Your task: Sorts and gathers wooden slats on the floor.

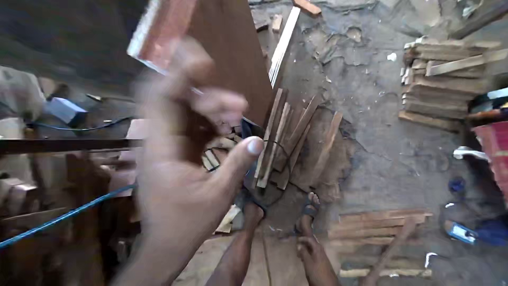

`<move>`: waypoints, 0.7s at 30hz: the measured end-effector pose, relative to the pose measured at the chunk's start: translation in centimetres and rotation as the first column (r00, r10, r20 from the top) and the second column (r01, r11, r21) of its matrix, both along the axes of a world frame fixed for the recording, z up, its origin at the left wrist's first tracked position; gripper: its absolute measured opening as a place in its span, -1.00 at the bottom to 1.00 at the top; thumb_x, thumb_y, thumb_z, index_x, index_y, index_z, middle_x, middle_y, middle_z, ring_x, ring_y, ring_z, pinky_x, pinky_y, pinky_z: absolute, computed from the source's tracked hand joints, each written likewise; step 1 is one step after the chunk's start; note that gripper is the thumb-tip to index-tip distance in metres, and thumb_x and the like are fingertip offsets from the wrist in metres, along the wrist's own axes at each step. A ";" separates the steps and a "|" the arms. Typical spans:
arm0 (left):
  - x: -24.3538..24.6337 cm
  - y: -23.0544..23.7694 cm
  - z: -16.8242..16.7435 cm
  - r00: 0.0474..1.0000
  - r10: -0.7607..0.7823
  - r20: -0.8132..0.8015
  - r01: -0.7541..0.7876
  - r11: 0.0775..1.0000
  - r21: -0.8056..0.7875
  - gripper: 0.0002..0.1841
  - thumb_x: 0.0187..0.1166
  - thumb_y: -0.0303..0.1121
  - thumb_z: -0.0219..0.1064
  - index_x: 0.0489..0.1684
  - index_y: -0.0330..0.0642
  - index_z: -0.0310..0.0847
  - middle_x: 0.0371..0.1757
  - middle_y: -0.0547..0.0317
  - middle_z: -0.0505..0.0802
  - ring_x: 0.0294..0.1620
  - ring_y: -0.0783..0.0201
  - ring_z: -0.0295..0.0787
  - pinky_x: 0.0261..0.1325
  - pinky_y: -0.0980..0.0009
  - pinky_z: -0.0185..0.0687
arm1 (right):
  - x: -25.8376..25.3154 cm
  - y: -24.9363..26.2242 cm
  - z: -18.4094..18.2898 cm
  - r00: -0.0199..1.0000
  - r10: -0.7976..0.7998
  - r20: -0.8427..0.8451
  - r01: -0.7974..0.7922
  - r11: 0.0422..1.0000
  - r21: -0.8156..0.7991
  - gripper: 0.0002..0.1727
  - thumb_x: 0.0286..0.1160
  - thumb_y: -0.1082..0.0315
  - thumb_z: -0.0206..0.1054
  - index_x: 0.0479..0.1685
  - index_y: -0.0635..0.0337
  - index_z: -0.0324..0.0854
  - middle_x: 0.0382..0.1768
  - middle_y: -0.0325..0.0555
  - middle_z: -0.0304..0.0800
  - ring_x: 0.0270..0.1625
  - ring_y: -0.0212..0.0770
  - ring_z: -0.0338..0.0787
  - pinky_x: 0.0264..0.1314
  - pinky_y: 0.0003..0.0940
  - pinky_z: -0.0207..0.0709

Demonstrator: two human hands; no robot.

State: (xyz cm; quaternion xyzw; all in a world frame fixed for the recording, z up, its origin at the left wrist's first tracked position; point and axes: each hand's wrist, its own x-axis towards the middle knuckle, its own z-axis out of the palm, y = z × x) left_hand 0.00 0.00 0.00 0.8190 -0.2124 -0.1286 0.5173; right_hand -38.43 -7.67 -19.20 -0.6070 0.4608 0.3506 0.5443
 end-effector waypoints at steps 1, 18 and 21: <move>-0.7 -0.3 -5.8 0.997 -0.036 -0.073 0.049 0.982 0.182 -0.29 0.54 -0.21 0.48 0.68 -0.16 0.30 0.31 0.16 0.78 0.23 0.27 0.77 0.30 0.24 0.77 | 0.7 0.9 -2.3 0.999 -0.045 -0.011 0.046 0.998 0.045 -0.63 0.68 0.19 0.28 0.36 0.07 0.68 0.04 -0.08 0.88 -0.03 -0.17 0.90 0.12 -0.10 0.81; -19.6 5.6 -40.5 0.600 -0.251 -0.760 0.800 0.167 0.576 -0.42 0.64 -0.33 0.23 0.69 0.39 0.41 0.35 -0.13 0.79 0.22 -0.33 0.79 0.14 -0.38 0.69 | 0.6 1.7 -13.1 0.985 -0.167 -0.028 0.169 0.981 0.092 -0.67 0.66 0.21 0.29 0.29 0.08 0.72 -0.08 -0.15 0.90 -0.17 -0.25 0.88 -0.02 -0.22 0.81; -25.5 12.4 -37.3 0.610 -0.224 -0.760 0.793 0.180 0.583 -0.55 0.75 -0.19 0.16 0.59 0.04 0.54 0.50 -0.30 0.65 0.28 -0.43 0.72 0.13 -0.43 0.69 | 0.7 1.7 -13.5 0.981 -0.191 -0.032 0.193 0.977 0.095 -0.67 0.66 0.22 0.28 0.29 0.07 0.72 -0.07 -0.16 0.90 -0.18 -0.27 0.88 -0.04 -0.23 0.81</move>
